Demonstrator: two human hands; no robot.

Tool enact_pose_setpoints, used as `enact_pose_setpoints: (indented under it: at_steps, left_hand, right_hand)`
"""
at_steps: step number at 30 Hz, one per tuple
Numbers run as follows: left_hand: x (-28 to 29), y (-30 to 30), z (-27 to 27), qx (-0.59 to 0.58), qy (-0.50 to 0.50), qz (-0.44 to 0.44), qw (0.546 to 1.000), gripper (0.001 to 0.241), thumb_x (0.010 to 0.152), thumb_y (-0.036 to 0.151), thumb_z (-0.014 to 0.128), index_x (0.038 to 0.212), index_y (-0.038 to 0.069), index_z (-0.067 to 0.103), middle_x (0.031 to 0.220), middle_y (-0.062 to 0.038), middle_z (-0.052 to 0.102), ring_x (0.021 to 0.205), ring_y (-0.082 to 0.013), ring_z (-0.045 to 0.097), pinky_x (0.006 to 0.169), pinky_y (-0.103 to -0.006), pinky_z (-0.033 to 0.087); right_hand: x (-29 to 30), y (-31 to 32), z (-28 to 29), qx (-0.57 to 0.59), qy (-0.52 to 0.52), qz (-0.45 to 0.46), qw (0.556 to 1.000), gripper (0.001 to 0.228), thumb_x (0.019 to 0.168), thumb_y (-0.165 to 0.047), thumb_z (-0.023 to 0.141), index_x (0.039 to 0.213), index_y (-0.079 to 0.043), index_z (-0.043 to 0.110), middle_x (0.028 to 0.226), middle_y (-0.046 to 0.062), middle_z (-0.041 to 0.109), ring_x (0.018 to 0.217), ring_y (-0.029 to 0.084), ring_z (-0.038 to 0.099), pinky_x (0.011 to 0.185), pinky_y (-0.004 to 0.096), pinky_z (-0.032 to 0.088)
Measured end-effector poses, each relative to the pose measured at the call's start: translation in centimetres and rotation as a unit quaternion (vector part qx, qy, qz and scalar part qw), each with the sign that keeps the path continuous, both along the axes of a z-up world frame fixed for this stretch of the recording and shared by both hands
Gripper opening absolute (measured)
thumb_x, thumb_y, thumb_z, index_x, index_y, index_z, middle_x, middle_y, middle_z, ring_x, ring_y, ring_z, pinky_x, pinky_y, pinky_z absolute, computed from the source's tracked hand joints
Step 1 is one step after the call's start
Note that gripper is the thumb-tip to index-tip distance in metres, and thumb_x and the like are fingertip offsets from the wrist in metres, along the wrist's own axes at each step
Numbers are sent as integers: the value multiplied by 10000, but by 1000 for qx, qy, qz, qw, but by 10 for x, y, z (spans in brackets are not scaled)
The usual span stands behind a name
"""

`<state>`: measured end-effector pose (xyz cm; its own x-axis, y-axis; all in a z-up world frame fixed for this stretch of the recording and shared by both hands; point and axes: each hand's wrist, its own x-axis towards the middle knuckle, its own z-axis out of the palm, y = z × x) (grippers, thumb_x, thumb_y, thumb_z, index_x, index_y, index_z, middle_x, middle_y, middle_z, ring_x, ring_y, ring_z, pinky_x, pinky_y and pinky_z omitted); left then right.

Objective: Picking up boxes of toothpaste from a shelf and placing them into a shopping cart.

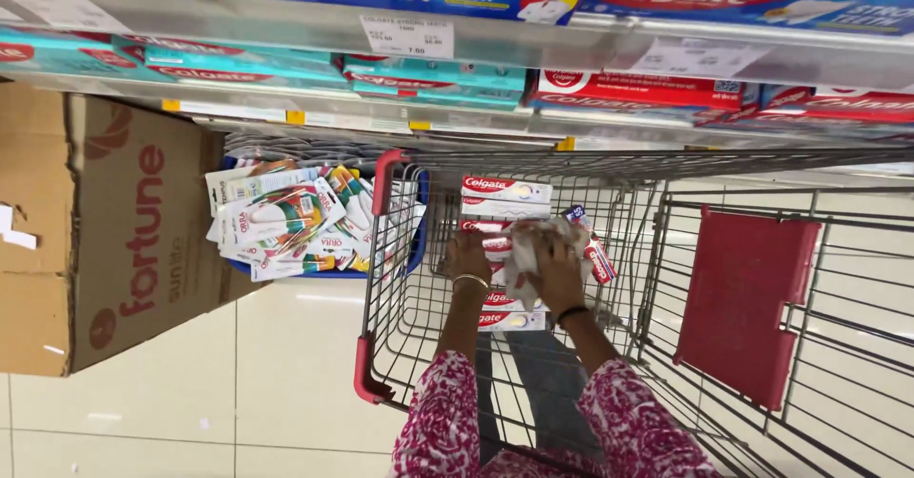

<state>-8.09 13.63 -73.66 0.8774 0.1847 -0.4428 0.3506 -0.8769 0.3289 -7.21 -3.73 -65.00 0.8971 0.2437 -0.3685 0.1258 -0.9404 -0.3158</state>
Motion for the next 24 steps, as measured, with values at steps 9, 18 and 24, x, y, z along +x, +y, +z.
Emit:
enact_pose_setpoints:
  at_steps: [9,18,24]
  left_hand:
    - [6,3,106,-339,-98,-49,934,574,750,-67,720,1296,-4,552,1280,-233,586,1072,-381,670,860,-425,625]
    - [-49,19,313,-462,-182,52,866,500,842,31,808,1296,46,598,1150,-146,738,898,-187,758,716,-284,628]
    - [-80,0,380,-464,-153,94,867,498,862,36,792,1321,71,602,978,-156,774,809,-182,748,684,-267,604]
  right_hand:
    - [-1,-6,73,200,-58,50,977,840,679,-101,872,1439,-176,522,1365,144,527,1274,362,520,1027,510,500]
    - [-19,-59,178,129,-53,39,989,879,622,-152,911,1417,-255,549,1349,154,482,1250,383,476,1023,457,473]
    - [-50,-12,301,158,-188,88,965,946,539,-197,950,1401,-204,560,1254,165,497,1157,421,509,964,539,478]
